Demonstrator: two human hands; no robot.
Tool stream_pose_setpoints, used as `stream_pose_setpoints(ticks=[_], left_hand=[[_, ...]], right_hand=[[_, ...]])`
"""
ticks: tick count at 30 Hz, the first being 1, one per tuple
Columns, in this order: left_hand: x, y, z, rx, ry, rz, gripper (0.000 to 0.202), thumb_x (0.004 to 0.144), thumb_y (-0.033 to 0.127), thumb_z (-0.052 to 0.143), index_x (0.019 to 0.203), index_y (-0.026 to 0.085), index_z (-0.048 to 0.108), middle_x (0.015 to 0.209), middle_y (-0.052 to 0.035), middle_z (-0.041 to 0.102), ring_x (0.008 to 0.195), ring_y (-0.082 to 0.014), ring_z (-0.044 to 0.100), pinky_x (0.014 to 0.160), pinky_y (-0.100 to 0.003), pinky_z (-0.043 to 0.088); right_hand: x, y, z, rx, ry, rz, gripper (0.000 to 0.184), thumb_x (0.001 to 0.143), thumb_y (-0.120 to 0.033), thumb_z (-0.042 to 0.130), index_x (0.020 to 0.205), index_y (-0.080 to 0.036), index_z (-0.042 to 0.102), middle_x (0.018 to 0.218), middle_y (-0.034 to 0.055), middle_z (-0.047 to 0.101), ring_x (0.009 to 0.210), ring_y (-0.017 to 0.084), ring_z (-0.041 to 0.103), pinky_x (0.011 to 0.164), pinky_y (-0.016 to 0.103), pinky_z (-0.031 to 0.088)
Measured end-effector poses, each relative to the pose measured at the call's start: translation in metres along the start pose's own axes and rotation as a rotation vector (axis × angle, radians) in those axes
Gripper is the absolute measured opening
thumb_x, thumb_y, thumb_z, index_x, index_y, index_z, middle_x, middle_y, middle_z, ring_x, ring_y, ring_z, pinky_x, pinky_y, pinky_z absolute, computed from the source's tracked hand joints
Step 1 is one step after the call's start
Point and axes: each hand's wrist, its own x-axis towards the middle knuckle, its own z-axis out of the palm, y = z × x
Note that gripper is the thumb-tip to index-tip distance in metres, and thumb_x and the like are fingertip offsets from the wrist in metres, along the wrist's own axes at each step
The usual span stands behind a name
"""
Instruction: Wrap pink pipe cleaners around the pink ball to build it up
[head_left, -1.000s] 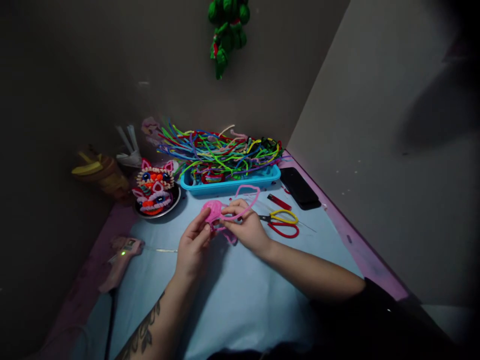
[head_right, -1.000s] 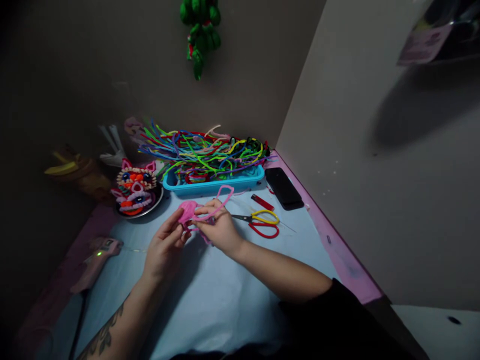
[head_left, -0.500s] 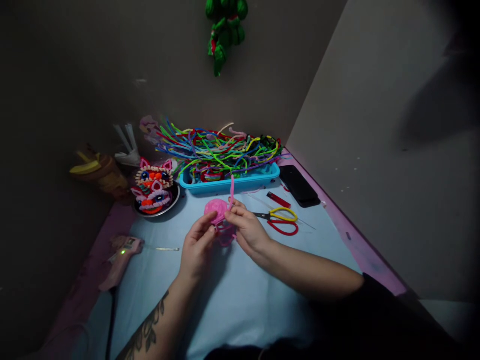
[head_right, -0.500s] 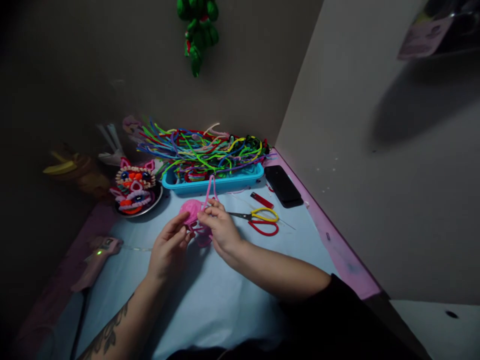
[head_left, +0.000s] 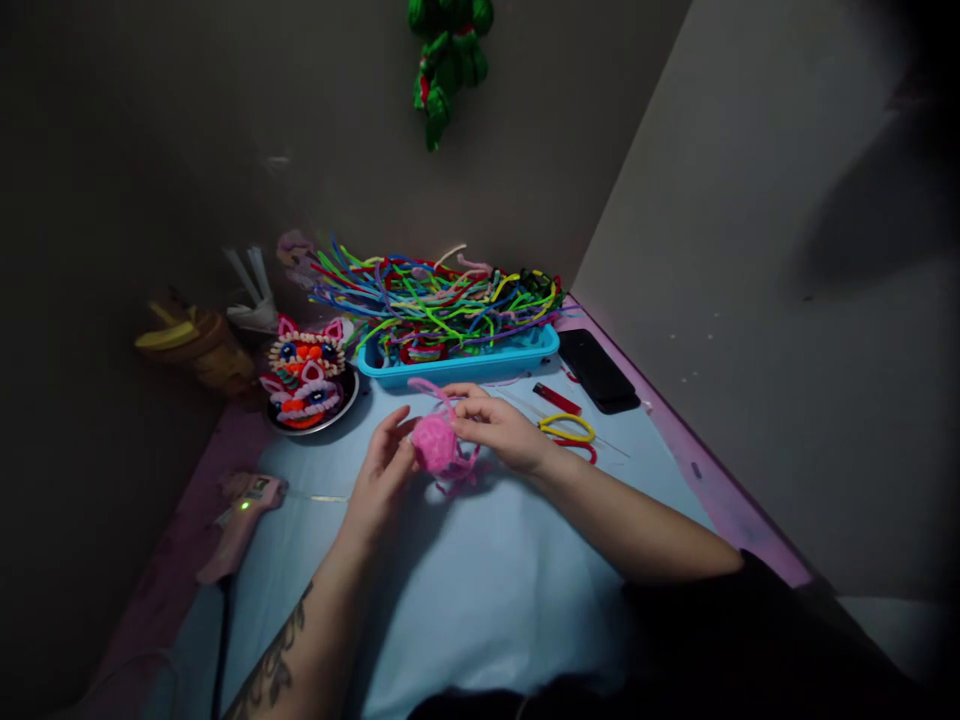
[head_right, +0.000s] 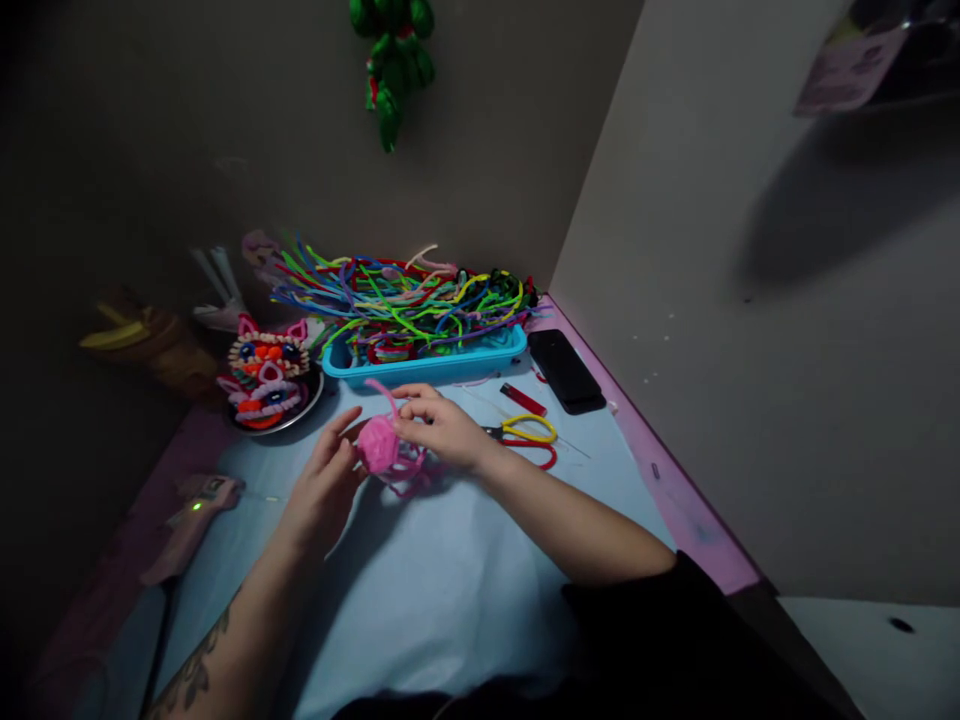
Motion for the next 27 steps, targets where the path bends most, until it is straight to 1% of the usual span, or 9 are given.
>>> stream_pose_setpoints(ticks=[2, 5, 7, 9, 11, 12, 15, 22, 27], left_hand=[[-0.001, 0.001, 0.003, -0.095, -0.124, -0.119, 0.063, 0.067, 0.043, 0.075, 0.123, 0.020, 0.056, 0.105, -0.0111, 0.065, 0.082, -0.0191, 0.064, 0.070, -0.029, 0.049], [-0.002, 0.003, 0.007, -0.118, -0.159, -0.142, 0.070, 0.059, 0.032, 0.082, 0.123, 0.019, 0.056, 0.095, -0.0084, 0.068, 0.076, -0.0171, 0.064, 0.069, -0.027, 0.048], [-0.002, 0.004, 0.008, -0.117, -0.123, -0.110, 0.068, 0.055, 0.024, 0.085, 0.118, 0.020, 0.057, 0.087, -0.0050, 0.068, 0.071, -0.0150, 0.063, 0.070, -0.026, 0.048], [-0.001, 0.004, 0.007, -0.132, -0.060, -0.073, 0.064, 0.053, 0.021, 0.085, 0.111, 0.020, 0.058, 0.078, -0.0016, 0.067, 0.065, -0.0125, 0.062, 0.068, -0.025, 0.048], [0.001, 0.004, 0.007, -0.152, -0.002, -0.036, 0.061, 0.053, 0.021, 0.085, 0.107, 0.021, 0.058, 0.073, 0.0006, 0.066, 0.061, -0.0106, 0.060, 0.066, -0.023, 0.048], [0.002, 0.004, 0.006, -0.160, 0.011, -0.020, 0.060, 0.053, 0.020, 0.085, 0.106, 0.021, 0.058, 0.073, 0.0010, 0.066, 0.061, -0.0102, 0.060, 0.066, -0.022, 0.047], [0.002, 0.003, 0.006, -0.177, 0.014, 0.033, 0.057, 0.055, 0.018, 0.084, 0.105, 0.022, 0.057, 0.075, 0.0016, 0.066, 0.064, -0.0096, 0.061, 0.067, -0.021, 0.048], [-0.003, -0.005, 0.006, -0.044, 0.088, 0.161, 0.056, 0.056, 0.019, 0.083, 0.106, 0.023, 0.057, 0.079, 0.0021, 0.064, 0.067, -0.0106, 0.063, 0.070, -0.024, 0.051], [-0.004, -0.010, 0.005, 0.026, 0.096, 0.182, 0.061, 0.056, 0.020, 0.083, 0.111, 0.022, 0.057, 0.089, -0.0015, 0.064, 0.075, -0.0133, 0.064, 0.074, -0.027, 0.052]], right_hand=[[-0.001, -0.005, -0.005, -0.082, -0.091, -0.024, 0.030, 0.079, -0.044, 0.063, 0.066, -0.017, 0.061, 0.122, 0.0095, 0.050, 0.124, 0.025, 0.046, 0.104, 0.040, 0.033], [-0.003, -0.008, -0.004, -0.160, -0.120, -0.070, 0.024, 0.081, -0.041, 0.062, 0.073, -0.019, 0.065, 0.124, 0.0087, 0.051, 0.126, 0.024, 0.044, 0.105, 0.041, 0.033], [-0.005, -0.008, 0.001, -0.193, -0.012, -0.118, 0.016, 0.081, -0.036, 0.062, 0.083, -0.021, 0.067, 0.122, 0.0083, 0.052, 0.124, 0.023, 0.046, 0.105, 0.041, 0.034], [-0.008, -0.007, 0.008, -0.239, 0.176, -0.174, 0.012, 0.081, -0.030, 0.062, 0.089, -0.022, 0.067, 0.118, 0.0081, 0.053, 0.119, 0.021, 0.049, 0.104, 0.041, 0.035], [-0.012, -0.008, 0.014, -0.332, 0.311, -0.230, 0.007, 0.080, -0.026, 0.063, 0.085, -0.023, 0.068, 0.114, 0.0076, 0.055, 0.115, 0.021, 0.050, 0.104, 0.042, 0.034], [-0.014, -0.008, 0.017, -0.385, 0.332, -0.253, 0.005, 0.079, -0.024, 0.064, 0.081, -0.023, 0.068, 0.114, 0.0076, 0.055, 0.115, 0.022, 0.050, 0.104, 0.043, 0.033], [-0.016, -0.009, 0.021, -0.485, 0.302, -0.279, 0.004, 0.076, -0.022, 0.067, 0.075, -0.024, 0.070, 0.119, 0.0078, 0.053, 0.119, 0.025, 0.046, 0.106, 0.046, 0.029], [-0.019, -0.013, 0.026, -0.420, 0.245, -0.178, 0.004, 0.072, -0.025, 0.070, 0.071, -0.022, 0.068, 0.127, 0.0080, 0.049, 0.123, 0.026, 0.043, 0.107, 0.047, 0.029], [-0.021, -0.016, 0.026, -0.428, 0.244, -0.220, 0.007, 0.073, -0.020, 0.066, 0.067, -0.022, 0.067, 0.129, 0.0067, 0.048, 0.123, 0.025, 0.044, 0.106, 0.045, 0.030]])
